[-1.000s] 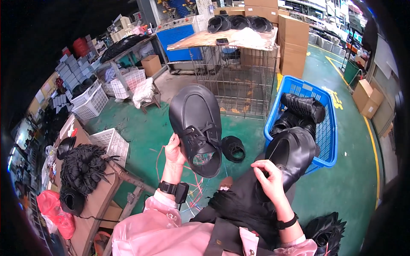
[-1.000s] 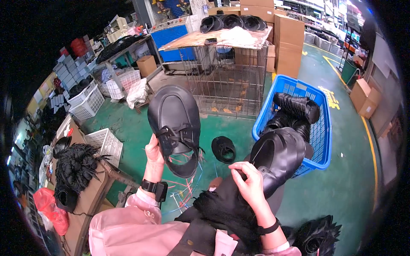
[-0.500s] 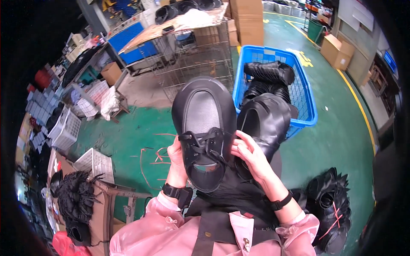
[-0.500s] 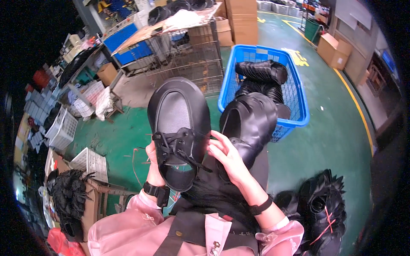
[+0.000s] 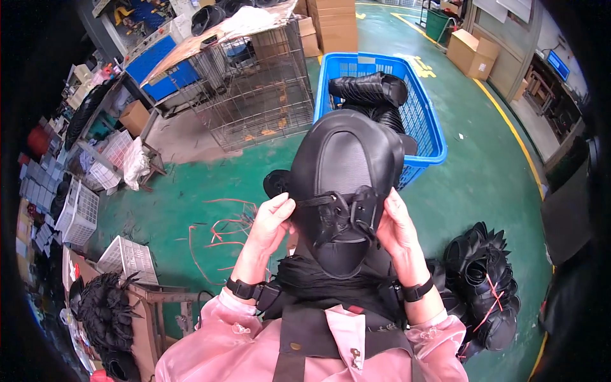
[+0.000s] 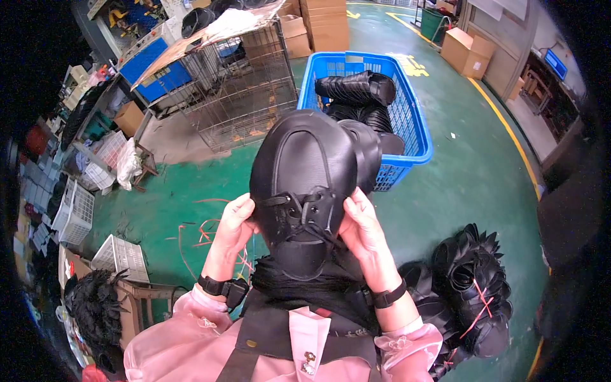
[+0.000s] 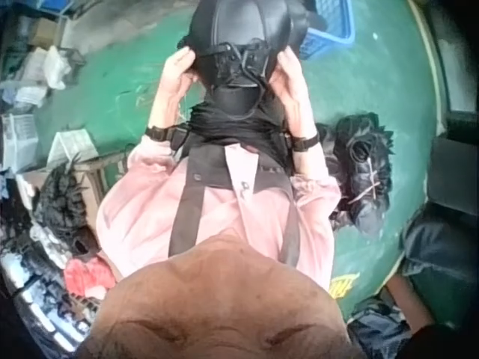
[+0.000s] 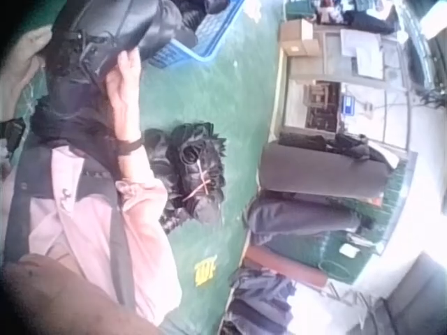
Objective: Tying and organizing laces on finished black leather shoes.
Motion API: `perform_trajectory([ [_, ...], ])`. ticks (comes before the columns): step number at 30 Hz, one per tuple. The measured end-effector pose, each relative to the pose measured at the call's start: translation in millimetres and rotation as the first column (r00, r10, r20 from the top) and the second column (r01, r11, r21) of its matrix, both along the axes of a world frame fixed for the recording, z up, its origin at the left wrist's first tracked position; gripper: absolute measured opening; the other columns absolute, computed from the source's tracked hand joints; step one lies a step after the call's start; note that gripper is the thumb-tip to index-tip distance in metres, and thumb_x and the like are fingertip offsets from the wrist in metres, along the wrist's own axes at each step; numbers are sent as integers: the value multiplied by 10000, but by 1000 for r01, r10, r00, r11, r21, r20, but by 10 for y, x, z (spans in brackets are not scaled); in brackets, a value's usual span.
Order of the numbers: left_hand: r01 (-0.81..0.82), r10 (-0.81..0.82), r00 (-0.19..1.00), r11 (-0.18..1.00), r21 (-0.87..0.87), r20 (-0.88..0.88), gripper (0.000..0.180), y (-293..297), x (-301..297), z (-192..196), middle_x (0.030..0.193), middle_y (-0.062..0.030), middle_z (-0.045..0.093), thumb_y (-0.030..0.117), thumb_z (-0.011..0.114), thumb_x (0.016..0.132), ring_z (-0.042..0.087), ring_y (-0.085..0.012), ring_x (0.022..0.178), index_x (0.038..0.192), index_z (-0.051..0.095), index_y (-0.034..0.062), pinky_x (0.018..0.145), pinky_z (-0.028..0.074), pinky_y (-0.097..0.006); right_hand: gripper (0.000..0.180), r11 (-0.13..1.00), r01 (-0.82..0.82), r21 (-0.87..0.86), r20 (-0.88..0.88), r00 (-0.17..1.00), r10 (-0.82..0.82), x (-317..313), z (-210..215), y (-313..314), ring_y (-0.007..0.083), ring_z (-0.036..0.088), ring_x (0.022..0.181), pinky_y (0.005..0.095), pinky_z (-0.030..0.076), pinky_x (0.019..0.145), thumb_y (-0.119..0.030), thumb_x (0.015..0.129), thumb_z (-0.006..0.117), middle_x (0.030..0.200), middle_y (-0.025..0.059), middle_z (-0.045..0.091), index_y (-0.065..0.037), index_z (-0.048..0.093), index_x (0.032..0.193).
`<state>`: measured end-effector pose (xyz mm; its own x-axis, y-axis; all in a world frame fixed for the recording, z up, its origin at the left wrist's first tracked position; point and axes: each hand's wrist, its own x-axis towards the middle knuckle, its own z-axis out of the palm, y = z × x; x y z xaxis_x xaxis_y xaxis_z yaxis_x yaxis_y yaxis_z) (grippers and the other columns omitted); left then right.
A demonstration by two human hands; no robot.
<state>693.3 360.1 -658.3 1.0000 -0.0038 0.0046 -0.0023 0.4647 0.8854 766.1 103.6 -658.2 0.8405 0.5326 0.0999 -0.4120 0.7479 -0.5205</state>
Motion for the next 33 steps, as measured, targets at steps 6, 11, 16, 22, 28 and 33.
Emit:
perform_trajectory([
  [6, -469, 248, 877, 255, 846, 411, 308, -331, 64, 87, 1076, -75, 643, 62, 624, 845, 580, -197, 1037, 1152, 609, 38, 851, 485, -323, 668, 996, 83, 40, -31, 996, -82, 51, -278, -334, 226, 575, 1130, 363, 449, 1001, -215, 821, 734, 1247, 118, 571, -14, 390, 1357],
  [11, -538, -47, 785, 443, 717, 618, 196, -617, 131, 382, 1057, -92, 661, 20, 618, 823, 588, -240, 1040, 1015, 661, 24, 921, 450, -346, 678, 997, 71, -16, -33, 997, -71, 22, -320, -370, 224, 579, 1117, 363, 451, 997, -217, 801, 752, 1245, 119, 569, -14, 401, 1345],
  [16, -172, -127, 944, 603, 779, 306, 169, -768, 210, 475, 864, -53, 653, 102, 560, 906, 601, -146, 815, 1004, 652, -2, 751, 476, -282, 590, 997, 25, -68, 34, 999, -23, -11, -271, -321, 202, 579, 1095, 351, 458, 976, -208, 790, 765, 1203, 100, 582, -19, 468, 1264],
  [22, 240, -239, 964, 586, 774, -118, 230, -590, 264, 565, 720, -5, 600, 204, 590, 919, 538, -70, 692, 894, 683, -4, 603, 423, -239, 516, 986, 92, -140, 44, 995, -87, -38, -348, -268, 183, 575, 1082, 336, 447, 976, -154, 808, 740, 1193, 89, 583, -17, 485, 1236],
  [28, 408, -437, 890, 638, 653, -130, 123, -425, 307, 435, 867, -2, 586, 125, 670, 865, 541, -77, 763, 873, 656, 3, 671, 434, -246, 442, 990, 50, -132, 35, 998, -46, -5, -390, -238, 166, 577, 1068, 310, 440, 969, -118, 833, 698, 1171, 77, 599, -12, 505, 1216],
  [33, 310, -306, 949, 858, 409, -78, 142, -419, 259, 428, 815, 2, 582, 141, 629, 899, 548, -96, 748, 869, 642, 3, 660, 442, -247, 391, 937, 17, -348, 92, 996, 16, 3, -336, -252, 137, 586, 1051, 290, 450, 944, -87, 853, 663, 1182, 66, 608, -17, 529, 1213],
])
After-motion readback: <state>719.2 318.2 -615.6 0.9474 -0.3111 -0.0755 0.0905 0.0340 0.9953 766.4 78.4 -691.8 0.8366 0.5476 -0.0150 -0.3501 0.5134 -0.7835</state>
